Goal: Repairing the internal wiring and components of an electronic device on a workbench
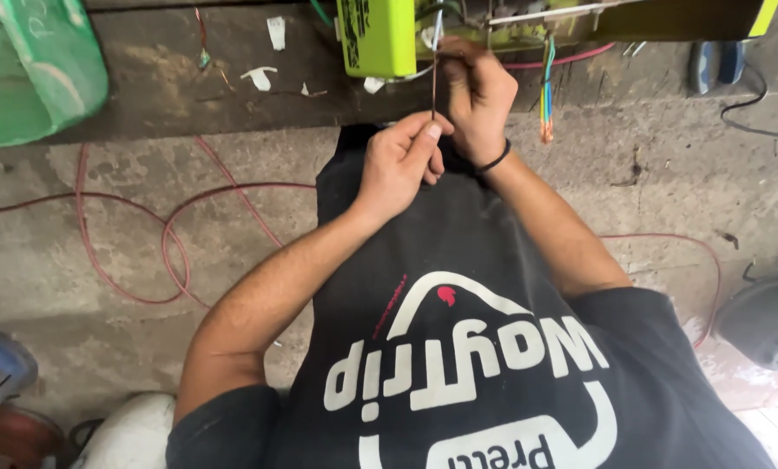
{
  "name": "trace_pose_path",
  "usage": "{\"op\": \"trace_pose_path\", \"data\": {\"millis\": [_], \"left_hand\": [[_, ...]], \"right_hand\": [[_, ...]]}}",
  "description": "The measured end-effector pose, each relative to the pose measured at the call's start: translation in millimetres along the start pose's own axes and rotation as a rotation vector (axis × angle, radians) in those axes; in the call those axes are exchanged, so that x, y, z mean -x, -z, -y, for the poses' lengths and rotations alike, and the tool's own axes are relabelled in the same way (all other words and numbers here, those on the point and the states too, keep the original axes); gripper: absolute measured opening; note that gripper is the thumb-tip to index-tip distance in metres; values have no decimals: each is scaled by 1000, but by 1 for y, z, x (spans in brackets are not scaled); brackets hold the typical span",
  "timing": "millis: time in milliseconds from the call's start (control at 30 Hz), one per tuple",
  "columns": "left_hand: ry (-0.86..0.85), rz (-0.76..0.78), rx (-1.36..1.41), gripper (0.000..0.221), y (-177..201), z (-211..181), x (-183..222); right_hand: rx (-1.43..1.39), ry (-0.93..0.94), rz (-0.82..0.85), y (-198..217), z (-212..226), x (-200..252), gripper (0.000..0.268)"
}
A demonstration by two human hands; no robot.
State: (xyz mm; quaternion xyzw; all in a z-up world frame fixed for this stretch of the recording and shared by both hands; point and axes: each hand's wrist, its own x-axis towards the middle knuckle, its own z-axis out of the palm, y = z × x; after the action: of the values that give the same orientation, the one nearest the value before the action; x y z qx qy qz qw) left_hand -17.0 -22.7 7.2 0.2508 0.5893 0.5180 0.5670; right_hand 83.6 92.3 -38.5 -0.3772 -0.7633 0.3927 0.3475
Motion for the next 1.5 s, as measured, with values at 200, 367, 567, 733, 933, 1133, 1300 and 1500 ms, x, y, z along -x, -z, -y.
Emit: {"op": "trace_pose_path", "data": {"millis": [200,367,567,733,933,1133,1300,1500], "left_hand": [[31,-10,9,28,-1,-1,2],[22,3,-10,29,1,6,0],[61,-6,11,28,-4,-2,4],[71,0,-7,27,-3,-1,3],[42,-14,13,28,-2,3,3],[-10,-25,-30,27,-4,5,4],[-91,-68,-391,22,-1,-2,2],[-257,-165,-575,14,3,13,1]], "right_hand": [[-48,65,144,14,-2,18,19],[-43,88,110,16,3,23,20],[78,3,52,8,-10,12,17],[-16,123,128,13,-9,19,19],[130,121,114,16,-6,13,14],[141,156,2,11,-18,10,20],[557,436,244,45,21,-6,24],[962,642,449,63,83,-19,15]]}}
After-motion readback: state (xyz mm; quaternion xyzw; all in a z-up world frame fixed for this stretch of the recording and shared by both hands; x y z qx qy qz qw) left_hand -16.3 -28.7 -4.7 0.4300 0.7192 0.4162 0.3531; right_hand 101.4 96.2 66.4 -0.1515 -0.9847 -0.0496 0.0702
